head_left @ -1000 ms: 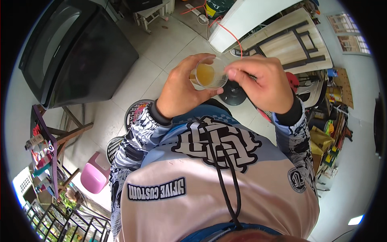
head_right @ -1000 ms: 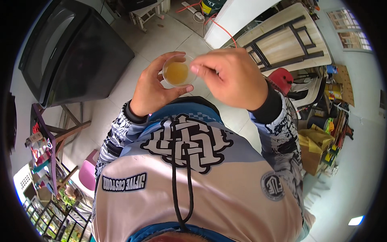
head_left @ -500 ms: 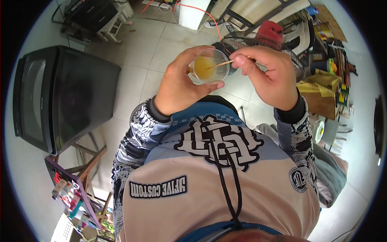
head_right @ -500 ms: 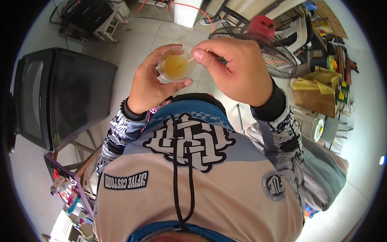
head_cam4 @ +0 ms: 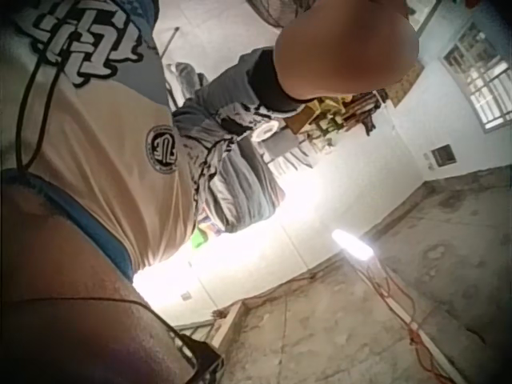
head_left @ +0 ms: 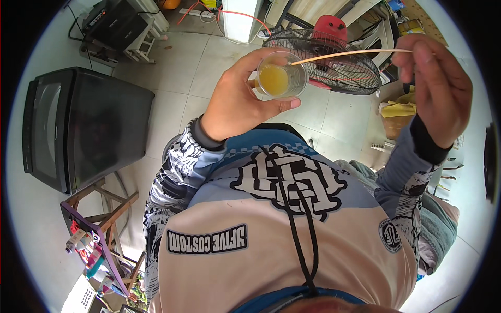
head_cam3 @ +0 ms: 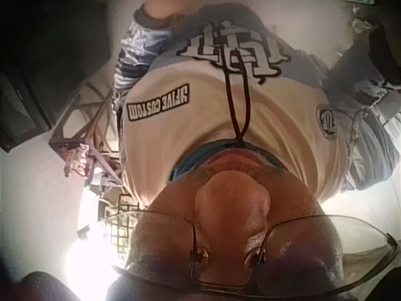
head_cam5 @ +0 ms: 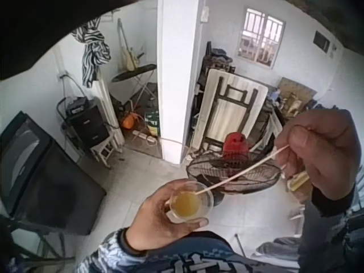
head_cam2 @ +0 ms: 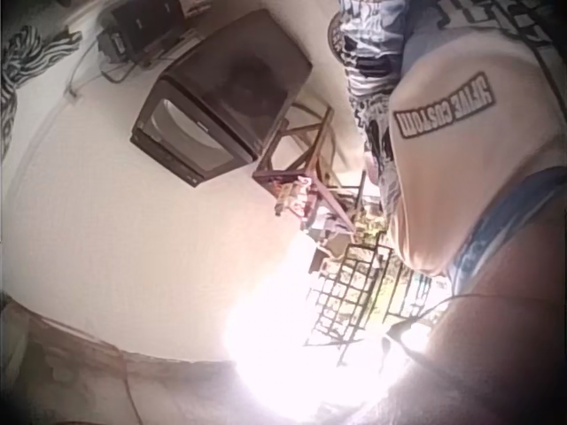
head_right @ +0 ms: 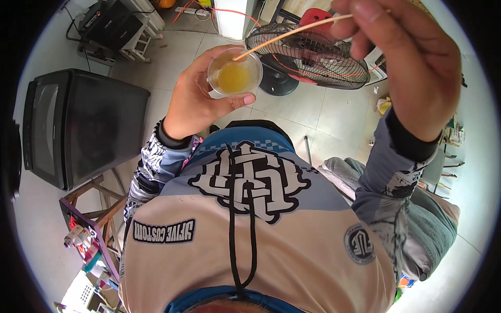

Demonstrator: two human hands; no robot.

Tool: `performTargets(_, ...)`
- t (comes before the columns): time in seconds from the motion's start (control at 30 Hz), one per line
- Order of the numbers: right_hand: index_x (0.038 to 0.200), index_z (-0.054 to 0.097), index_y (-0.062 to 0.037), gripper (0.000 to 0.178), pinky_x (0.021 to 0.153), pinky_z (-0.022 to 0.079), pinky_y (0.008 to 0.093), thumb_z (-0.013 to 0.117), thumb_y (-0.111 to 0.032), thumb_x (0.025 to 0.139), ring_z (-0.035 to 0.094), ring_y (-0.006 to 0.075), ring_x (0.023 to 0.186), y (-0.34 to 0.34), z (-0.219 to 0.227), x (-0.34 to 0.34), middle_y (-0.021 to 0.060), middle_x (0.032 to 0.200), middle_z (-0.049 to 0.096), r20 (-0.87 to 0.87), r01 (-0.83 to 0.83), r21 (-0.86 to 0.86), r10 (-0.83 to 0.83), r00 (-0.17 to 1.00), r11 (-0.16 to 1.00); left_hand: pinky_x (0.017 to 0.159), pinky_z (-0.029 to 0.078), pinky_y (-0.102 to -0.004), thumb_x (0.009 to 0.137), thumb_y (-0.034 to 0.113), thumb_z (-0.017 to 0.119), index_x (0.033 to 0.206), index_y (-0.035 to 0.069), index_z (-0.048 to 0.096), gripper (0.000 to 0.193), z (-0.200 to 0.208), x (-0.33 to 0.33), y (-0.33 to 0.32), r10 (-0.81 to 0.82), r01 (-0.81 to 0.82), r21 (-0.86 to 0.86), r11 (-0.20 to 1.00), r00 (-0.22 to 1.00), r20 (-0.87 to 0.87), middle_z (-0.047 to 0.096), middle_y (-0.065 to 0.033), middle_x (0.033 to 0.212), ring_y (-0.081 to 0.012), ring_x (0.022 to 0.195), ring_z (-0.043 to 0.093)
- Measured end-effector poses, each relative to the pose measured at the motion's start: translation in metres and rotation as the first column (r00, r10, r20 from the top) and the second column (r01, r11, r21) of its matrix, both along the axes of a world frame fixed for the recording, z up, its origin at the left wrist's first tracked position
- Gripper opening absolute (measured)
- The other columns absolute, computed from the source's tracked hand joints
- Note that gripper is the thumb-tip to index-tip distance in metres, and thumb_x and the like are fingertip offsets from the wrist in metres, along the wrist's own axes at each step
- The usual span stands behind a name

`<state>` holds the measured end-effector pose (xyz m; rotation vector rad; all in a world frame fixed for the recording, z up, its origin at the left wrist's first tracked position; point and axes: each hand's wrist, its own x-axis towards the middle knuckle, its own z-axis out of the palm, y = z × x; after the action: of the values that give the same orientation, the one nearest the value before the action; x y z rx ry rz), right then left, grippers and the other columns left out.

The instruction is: The person pours liquids from different containers into a plastic cup, stirs the mixture with a wooden stick, and then pours the contents into the reservoir of a spray gun.

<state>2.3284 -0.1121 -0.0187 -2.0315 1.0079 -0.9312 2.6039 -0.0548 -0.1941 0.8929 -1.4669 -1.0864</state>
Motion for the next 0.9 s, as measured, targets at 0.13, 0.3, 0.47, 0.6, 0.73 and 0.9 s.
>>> performTargets(0.13,0.12,0.063,0.0124,0.03,0.073,0.043,0.0266,0.048,-0.008,0.104,0.059,0.0159,0.083,-0.003,0.021,-0.072,0.0186,0.102,0.069,0.047,-0.069,-0.035,0.071,0.996,0.997,0.107,0.045,-0.035,0.075,0.003,0.088,0.137,0.0,0.052,0.072,0.027,-0.056,0.006,-0.023,0.023,0.015,1.0,0.999,0.028,0.063,-0.0108,0.128,-0.0187,0.12,0.059)
performTargets(0.3,0.124,0.06,0.0133,0.033,0.074,0.042,0.0273,0.043,-0.008,0.105,0.058,0.0163,0.085,-0.001,0.024,-0.104,0.0198,0.105,0.068,0.09,-0.074,-0.055,0.079,0.993,0.996,0.107,0.045,-0.0351,0.075,0.002,0.088,0.137,-0.001,0.052,0.072,0.036,-0.068,0.007,-0.055,0.054,0.036,0.998,0.998,0.023,0.063,-0.0101,0.127,-0.0186,0.121,0.058)
performTargets(0.47,0.124,0.058,0.0143,0.034,0.078,0.041,0.0283,0.039,-0.008,0.106,0.052,0.015,0.081,-0.008,0.031,-0.093,0.0189,0.106,0.065,0.059,-0.209,-0.012,0.209,0.976,0.978,0.107,0.045,-0.0351,0.075,0.002,0.088,0.137,0.0,0.052,0.072,0.039,-0.061,0.007,-0.038,0.038,0.036,0.999,0.999,0.007,0.063,-0.0095,0.127,-0.0184,0.12,0.059)
performTargets(0.6,0.125,0.057,0.0142,0.035,0.079,0.04,0.0276,0.038,-0.009,0.107,0.048,0.0139,0.081,-0.013,0.035,-0.097,0.0184,0.106,0.063,0.069,-0.213,-0.027,0.215,0.974,0.977,0.107,0.046,-0.035,0.074,0.003,0.088,0.137,0.0,0.053,0.072,0.045,-0.065,0.006,-0.026,0.026,0.028,0.999,1.0,0.005,0.063,-0.0093,0.127,-0.0183,0.12,0.059)
performTargets(0.73,0.127,0.056,0.0143,0.035,0.079,0.041,0.027,0.038,-0.009,0.107,0.05,0.0141,0.081,-0.013,0.039,-0.103,0.0195,0.108,0.064,0.072,-0.227,-0.013,0.228,0.971,0.974,0.106,0.046,-0.0351,0.074,0.004,0.089,0.137,0.0,0.053,0.072,0.05,-0.068,0.004,-0.04,0.039,0.026,0.999,0.999,0.004,0.063,-0.0093,0.126,-0.0184,0.12,0.059)
performTargets(0.9,0.121,0.061,0.0129,0.033,0.076,0.043,0.0263,0.042,-0.009,0.106,0.056,0.0149,0.082,-0.01,0.034,-0.098,0.0204,0.106,0.067,0.11,-0.151,-0.004,0.15,0.982,0.989,0.107,0.046,-0.0351,0.074,0.004,0.089,0.137,0.0,0.053,0.072,0.05,-0.068,0.001,-0.052,0.052,0.011,0.999,0.999,0.015,0.063,-0.0097,0.127,-0.0182,0.12,0.059)
